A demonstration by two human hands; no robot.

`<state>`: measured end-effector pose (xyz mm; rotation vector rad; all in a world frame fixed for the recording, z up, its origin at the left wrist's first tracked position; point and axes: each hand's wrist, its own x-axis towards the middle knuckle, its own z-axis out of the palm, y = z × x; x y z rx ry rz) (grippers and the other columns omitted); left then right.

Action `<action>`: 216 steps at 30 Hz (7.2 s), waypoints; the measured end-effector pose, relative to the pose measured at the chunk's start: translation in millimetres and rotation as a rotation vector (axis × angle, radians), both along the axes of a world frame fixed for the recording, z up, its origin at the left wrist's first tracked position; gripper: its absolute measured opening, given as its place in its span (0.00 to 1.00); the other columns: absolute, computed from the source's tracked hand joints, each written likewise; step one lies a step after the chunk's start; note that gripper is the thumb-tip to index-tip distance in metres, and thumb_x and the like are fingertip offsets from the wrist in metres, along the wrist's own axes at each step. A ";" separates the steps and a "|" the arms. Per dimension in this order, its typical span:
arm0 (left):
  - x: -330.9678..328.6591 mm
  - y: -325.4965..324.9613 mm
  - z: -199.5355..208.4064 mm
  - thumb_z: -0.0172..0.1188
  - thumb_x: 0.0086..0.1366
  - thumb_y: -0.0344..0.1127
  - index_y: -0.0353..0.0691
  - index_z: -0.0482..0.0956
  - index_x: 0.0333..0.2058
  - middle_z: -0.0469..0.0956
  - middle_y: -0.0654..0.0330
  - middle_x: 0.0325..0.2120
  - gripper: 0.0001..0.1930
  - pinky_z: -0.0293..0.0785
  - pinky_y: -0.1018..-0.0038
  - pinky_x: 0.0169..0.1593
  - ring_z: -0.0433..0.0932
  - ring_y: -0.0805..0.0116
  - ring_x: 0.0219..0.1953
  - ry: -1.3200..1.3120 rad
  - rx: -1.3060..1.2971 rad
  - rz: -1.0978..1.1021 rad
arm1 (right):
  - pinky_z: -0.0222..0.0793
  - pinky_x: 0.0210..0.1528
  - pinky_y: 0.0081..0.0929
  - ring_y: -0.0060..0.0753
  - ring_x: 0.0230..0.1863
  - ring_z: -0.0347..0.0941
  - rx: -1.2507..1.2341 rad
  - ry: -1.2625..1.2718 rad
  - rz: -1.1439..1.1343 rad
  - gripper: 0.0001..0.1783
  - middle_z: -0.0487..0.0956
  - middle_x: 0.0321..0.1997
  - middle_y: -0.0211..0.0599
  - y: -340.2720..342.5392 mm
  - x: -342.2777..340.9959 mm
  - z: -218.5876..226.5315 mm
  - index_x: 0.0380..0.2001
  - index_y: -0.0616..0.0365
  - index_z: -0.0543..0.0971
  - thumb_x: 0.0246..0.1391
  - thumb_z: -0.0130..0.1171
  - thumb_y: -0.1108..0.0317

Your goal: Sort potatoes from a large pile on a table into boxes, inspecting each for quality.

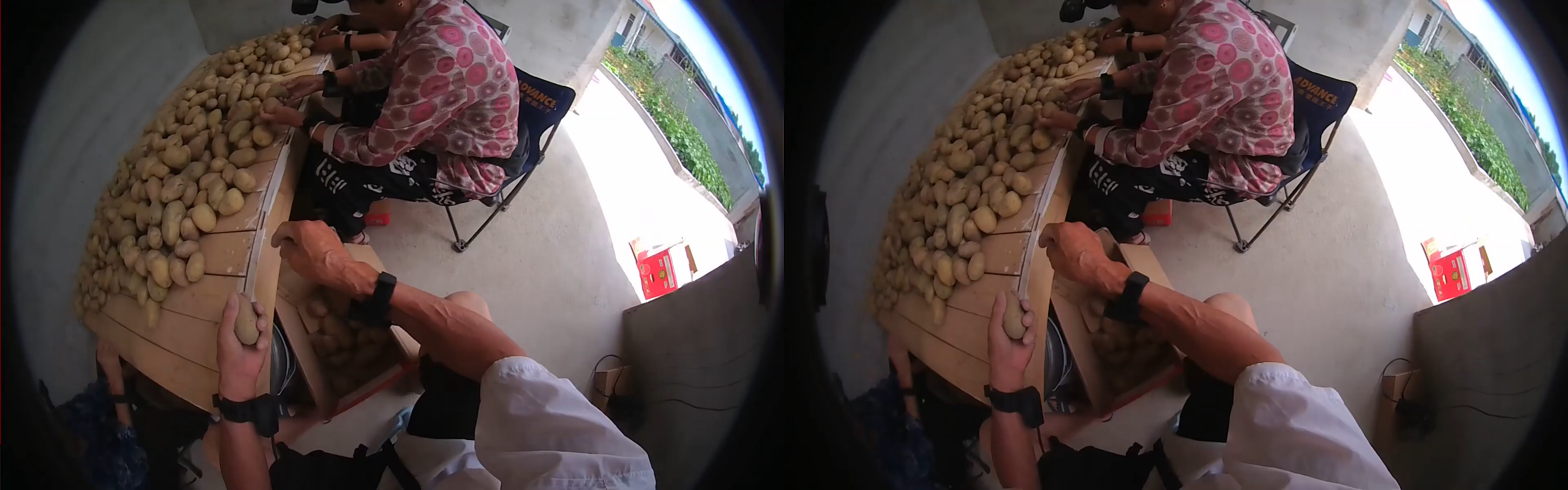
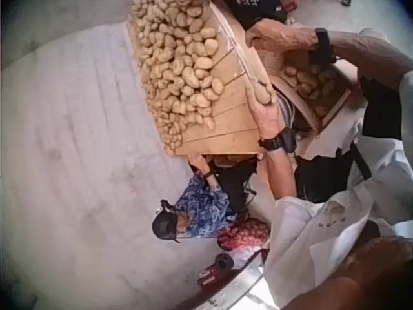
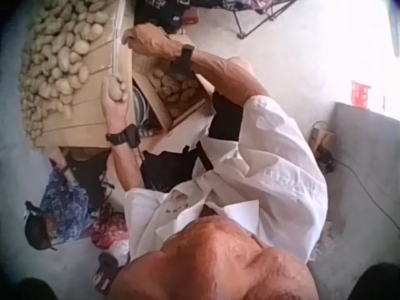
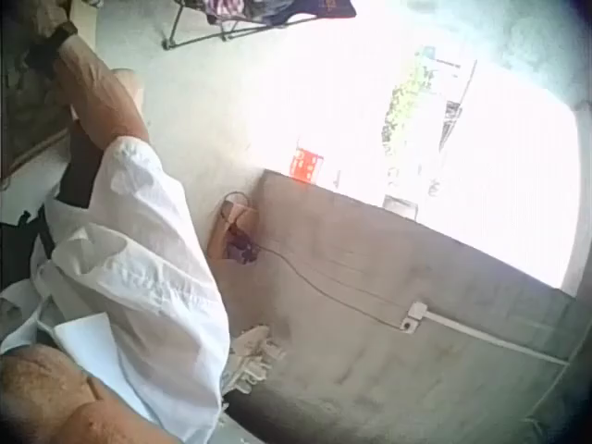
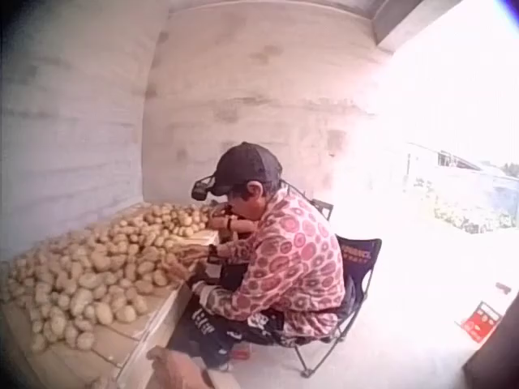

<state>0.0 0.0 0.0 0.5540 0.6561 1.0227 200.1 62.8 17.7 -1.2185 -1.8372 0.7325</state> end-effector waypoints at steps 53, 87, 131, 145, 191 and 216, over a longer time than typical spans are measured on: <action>-18.1 -32.3 -24.6 0.61 0.64 0.23 0.35 0.82 0.52 0.83 0.48 0.41 0.17 0.80 0.62 0.47 0.84 0.49 0.42 1.710 0.796 0.154 | 0.79 0.46 0.39 0.51 0.34 0.84 -0.044 0.012 0.061 0.17 0.85 0.31 0.53 9.7 -14.5 -9.0 0.43 0.58 0.88 0.54 0.57 0.66; -200.3 -26.5 55.0 0.55 0.74 0.27 0.36 0.75 0.52 0.78 0.62 0.38 0.10 0.70 0.75 0.35 0.77 0.71 0.37 -0.333 0.215 1.028 | 0.77 0.52 0.37 0.48 0.48 0.82 0.048 -0.067 0.228 0.18 0.84 0.45 0.49 13.7 -54.4 -13.6 0.53 0.62 0.81 0.60 0.57 0.71; -214.1 -39.0 71.1 0.55 0.75 0.28 0.34 0.73 0.54 0.77 0.62 0.38 0.12 0.71 0.75 0.35 0.76 0.71 0.36 -0.369 0.274 1.062 | 0.74 0.58 0.47 0.52 0.63 0.75 0.089 -0.736 0.238 0.29 0.78 0.60 0.46 89.6 -252.7 8.2 0.62 0.47 0.72 0.55 0.61 0.63; -201.2 -34.8 73.1 0.57 0.74 0.29 0.34 0.74 0.54 0.76 0.62 0.36 0.12 0.71 0.75 0.34 0.75 0.72 0.35 -0.275 0.239 0.980 | 0.74 0.57 0.41 0.49 0.54 0.79 0.068 -0.568 0.437 0.24 0.80 0.51 0.42 26.8 -162.1 17.8 0.58 0.42 0.79 0.56 0.63 0.62; -101.9 36.6 8.3 0.69 0.62 0.35 0.41 0.74 0.58 0.77 0.50 0.52 0.26 0.76 0.55 0.56 0.77 0.45 0.55 1.871 0.646 0.315 | 0.74 0.33 0.22 0.34 0.50 0.83 -0.973 0.850 0.395 0.27 0.79 0.53 0.35 -12.0 -40.2 20.0 0.64 0.62 0.72 0.70 0.60 0.56; -106.9 7.5 13.9 0.63 0.60 0.32 0.37 0.80 0.53 0.81 0.47 0.46 0.21 0.78 0.57 0.52 0.81 0.44 0.48 1.884 0.693 0.286 | 0.73 0.24 0.24 0.32 0.29 0.83 -0.895 0.754 0.311 0.11 0.81 0.26 0.39 -13.9 -44.9 -4.7 0.38 0.56 0.78 0.70 0.60 0.59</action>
